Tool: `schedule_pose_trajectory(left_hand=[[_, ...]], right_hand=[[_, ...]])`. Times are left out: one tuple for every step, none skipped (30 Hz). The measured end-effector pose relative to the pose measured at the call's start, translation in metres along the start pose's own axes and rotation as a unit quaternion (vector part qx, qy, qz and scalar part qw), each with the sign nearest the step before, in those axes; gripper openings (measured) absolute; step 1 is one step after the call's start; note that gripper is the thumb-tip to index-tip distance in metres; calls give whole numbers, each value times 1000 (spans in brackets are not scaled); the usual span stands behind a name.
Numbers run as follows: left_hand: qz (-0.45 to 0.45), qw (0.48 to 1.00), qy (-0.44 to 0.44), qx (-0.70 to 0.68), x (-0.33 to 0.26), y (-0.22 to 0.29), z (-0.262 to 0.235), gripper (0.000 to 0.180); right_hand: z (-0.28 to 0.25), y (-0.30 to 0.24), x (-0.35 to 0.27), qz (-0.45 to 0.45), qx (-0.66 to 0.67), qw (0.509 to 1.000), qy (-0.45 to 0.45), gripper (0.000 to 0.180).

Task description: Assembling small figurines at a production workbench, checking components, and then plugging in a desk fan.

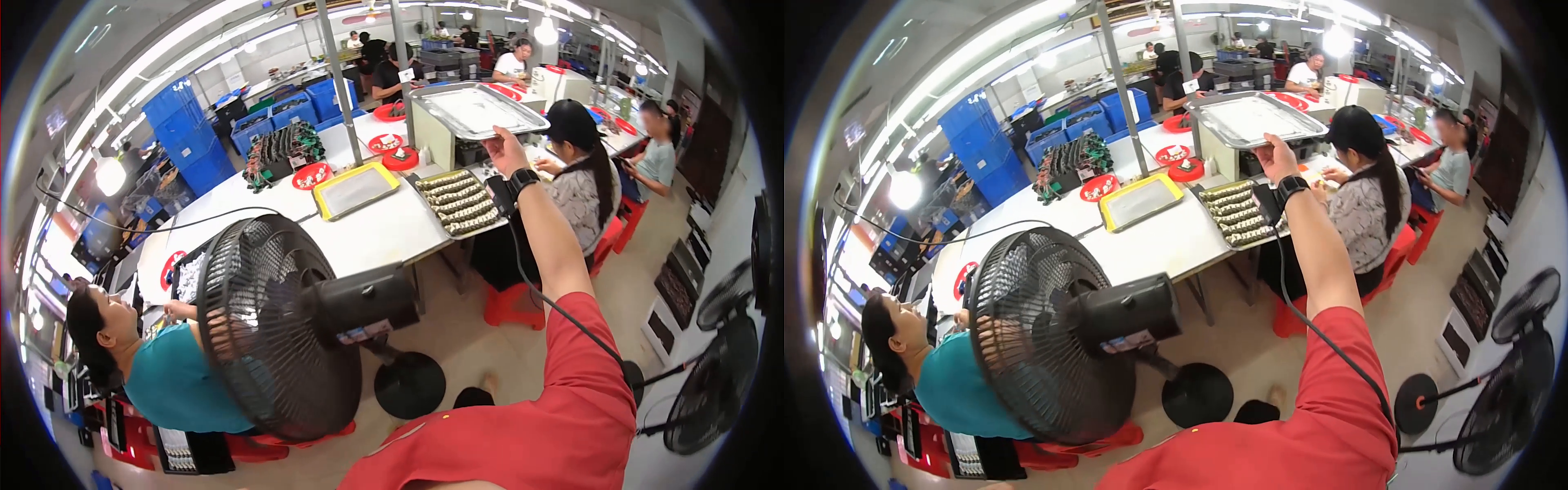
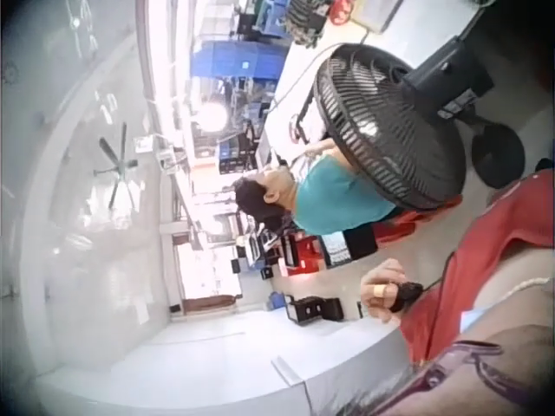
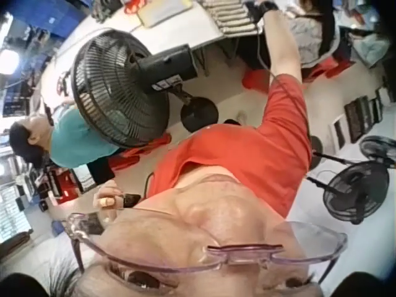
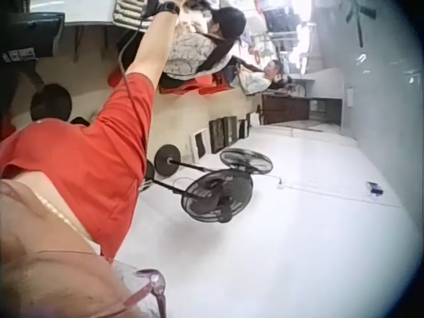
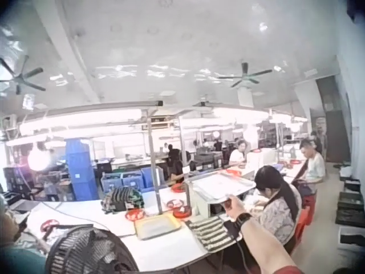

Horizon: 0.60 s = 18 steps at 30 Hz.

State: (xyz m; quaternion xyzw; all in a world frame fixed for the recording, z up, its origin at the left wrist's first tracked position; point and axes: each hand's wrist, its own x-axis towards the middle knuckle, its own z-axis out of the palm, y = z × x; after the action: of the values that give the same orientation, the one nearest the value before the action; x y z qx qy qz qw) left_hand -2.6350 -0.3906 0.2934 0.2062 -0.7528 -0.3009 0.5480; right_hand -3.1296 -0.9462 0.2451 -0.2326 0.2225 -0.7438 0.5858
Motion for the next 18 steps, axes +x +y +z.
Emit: schedule_pose_trajectory(left_hand=[[-3,1000,6,7,1,-3,14,32],[-28,999,23,-11,-1,-7,25,40],[-53,997,46,-26,-8,-10,39,50],[-84,994,62,23,-2,-11,60,51],[-87,993,73,28,5,-20,80,51],[-129,990,41,51,23,-27,104,53],[-175,982,1,67,43,-28,120,55],[-185,980,8,77,66,-28,134,55],[-225,972,-3,69,91,-29,147,57],[-267,961,-11,66,115,-30,160,60],[-308,949,-19,61,137,-31,172,62],[-355,934,-15,42,153,-27,181,62],[-360,932,-12,47,171,-37,194,62],[-282,957,18,65,190,-50,212,62],[-200,975,50,79,205,-65,222,62],[-202,975,54,82,213,-76,215,62],[-204,974,48,81,224,-89,219,61],[-207,974,40,87,235,-97,224,61]], right_hand=[[-11,-5,28,9,-27,1000,3,7],[-23,-7,56,-5,-14,1000,4,6],[-28,-3,82,-13,-1,1000,0,5],[-41,-12,119,-21,-4,1000,-22,4],[-60,-17,150,-26,22,999,-35,5],[-56,-19,170,-23,10,999,-30,5],[-57,-26,180,-24,-2,1000,-16,6],[-71,-26,205,-27,9,1000,-8,7],[-82,-36,232,-38,19,999,-2,9],[-87,-41,247,-29,17,999,-2,6],[-96,-46,270,-34,6,999,6,6],[-103,-49,289,-32,18,999,0,6],[-111,-52,305,-34,20,999,0,6],[-118,-53,320,-29,25,999,0,6],[-123,-54,334,-34,31,999,16,6],[-126,-54,346,-40,38,998,31,6],[-138,-51,364,-38,39,998,38,8],[-142,-49,369,-39,49,997,50,9]])
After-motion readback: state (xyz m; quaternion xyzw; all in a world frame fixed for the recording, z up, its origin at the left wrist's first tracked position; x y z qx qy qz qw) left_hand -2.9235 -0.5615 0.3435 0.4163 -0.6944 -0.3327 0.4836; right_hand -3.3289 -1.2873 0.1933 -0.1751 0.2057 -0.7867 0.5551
